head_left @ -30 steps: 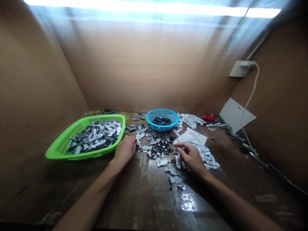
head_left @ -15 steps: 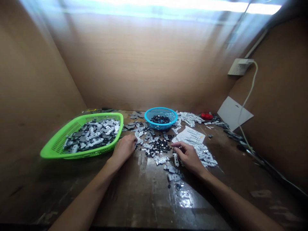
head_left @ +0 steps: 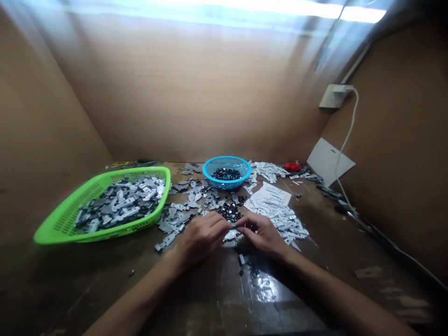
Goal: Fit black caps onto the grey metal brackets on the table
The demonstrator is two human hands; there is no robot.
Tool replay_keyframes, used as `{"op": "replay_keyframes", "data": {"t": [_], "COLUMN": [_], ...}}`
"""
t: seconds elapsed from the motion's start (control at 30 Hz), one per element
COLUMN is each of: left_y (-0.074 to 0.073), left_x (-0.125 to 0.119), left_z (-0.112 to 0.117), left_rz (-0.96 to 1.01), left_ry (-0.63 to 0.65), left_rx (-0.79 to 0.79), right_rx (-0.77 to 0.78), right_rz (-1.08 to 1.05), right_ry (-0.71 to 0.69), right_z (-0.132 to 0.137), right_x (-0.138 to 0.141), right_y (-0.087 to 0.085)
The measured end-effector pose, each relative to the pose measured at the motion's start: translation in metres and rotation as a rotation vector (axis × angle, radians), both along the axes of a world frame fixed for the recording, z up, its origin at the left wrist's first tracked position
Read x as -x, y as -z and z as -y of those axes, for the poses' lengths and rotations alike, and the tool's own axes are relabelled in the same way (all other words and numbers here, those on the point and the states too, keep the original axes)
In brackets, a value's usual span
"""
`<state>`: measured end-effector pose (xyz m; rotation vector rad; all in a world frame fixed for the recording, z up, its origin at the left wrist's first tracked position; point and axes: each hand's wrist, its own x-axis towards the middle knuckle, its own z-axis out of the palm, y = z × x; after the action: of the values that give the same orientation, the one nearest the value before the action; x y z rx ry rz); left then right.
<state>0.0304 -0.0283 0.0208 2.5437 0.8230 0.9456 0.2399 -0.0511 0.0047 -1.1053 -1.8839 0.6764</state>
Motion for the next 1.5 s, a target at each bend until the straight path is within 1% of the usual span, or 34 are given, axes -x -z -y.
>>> {"op": "replay_keyframes", "data": {"t": [0.03,0.07,0.1,0.13,0.17,0.2,0.23,0.27,0.3,0.37,0.5,0.57,0.67,0.73,0.8,0.87,0.93,1.0,1.13,1.2,1.3,1.4,1.5], "left_y": [0.000,0.000,0.000,0.001,0.002,0.004,0.006,0.009,0.011,0.014,0.016,0.017,0.018,0.019,0.020,0.021,0.021,0.022,0.024,0.026,0.027,0.025,0.023], "left_x": [-0.002,-0.003,-0.003,-0.003,-0.002,-0.001,-0.001,0.000,0.000,0.001,0.003,0.003,0.002,0.002,0.002,0.002,0.002,0.001,0.000,-0.002,-0.004,-0.006,-0.008], "left_z": [0.001,0.000,-0.001,-0.003,-0.004,-0.006,-0.007,-0.007,-0.008,-0.008,-0.008,-0.009,-0.011,-0.013,-0.017,-0.020,-0.021,-0.020,-0.014,-0.012,-0.011,-0.009,-0.008], "left_rz": [0.072,0.146,0.208,0.252,0.277,0.292,0.316,0.351,0.397,0.491,0.517,0.523,0.597,0.689,0.781,0.839,0.849,0.812,0.660,0.602,0.534,0.469,0.427], "left_ry": [-0.049,-0.110,-0.163,-0.189,-0.180,-0.140,-0.089,-0.041,-0.009,0.014,-0.007,-0.011,-0.029,-0.077,-0.142,-0.188,-0.200,-0.176,-0.112,-0.126,-0.172,-0.202,-0.219], "left_rx": [0.090,0.213,0.376,0.573,0.786,0.992,1.162,1.294,1.388,1.513,1.717,1.752,1.703,1.657,1.628,1.608,1.587,1.553,1.453,1.404,1.364,1.336,1.305], "right_rx": [-0.045,-0.080,-0.107,-0.135,-0.163,-0.190,-0.215,-0.238,-0.256,-0.280,-0.294,-0.269,-0.215,-0.185,-0.160,-0.150,-0.157,-0.167,-0.161,-0.164,-0.185,-0.197,-0.200], "right_rz": [-0.007,-0.022,-0.037,-0.046,-0.043,-0.030,-0.011,0.012,0.035,0.074,0.103,0.106,0.151,0.224,0.303,0.370,0.419,0.447,0.435,0.387,0.267,0.155,0.121], "right_ry": [0.015,0.028,0.032,0.029,0.020,0.003,-0.011,-0.024,-0.033,-0.047,-0.080,-0.034,0.143,0.228,0.257,0.261,0.246,0.232,0.244,0.232,0.189,0.145,0.088], "right_z": [0.000,0.000,0.000,0.000,0.000,-0.001,-0.001,-0.001,-0.001,-0.001,-0.002,-0.005,-0.015,-0.024,-0.031,-0.036,-0.038,-0.039,-0.040,-0.039,-0.034,-0.024,-0.016], "right_x": [-0.001,-0.002,-0.004,-0.006,-0.008,-0.009,-0.010,-0.011,-0.012,-0.012,-0.011,-0.012,-0.015,-0.019,-0.022,-0.023,-0.021,-0.019,-0.018,-0.019,-0.020,-0.018,-0.012], "right_y": [-0.001,-0.001,-0.001,-0.001,0.000,0.001,0.002,0.004,0.005,0.006,0.006,0.006,0.010,0.015,0.020,0.025,0.027,0.030,0.030,0.026,0.015,0.003,-0.003]}}
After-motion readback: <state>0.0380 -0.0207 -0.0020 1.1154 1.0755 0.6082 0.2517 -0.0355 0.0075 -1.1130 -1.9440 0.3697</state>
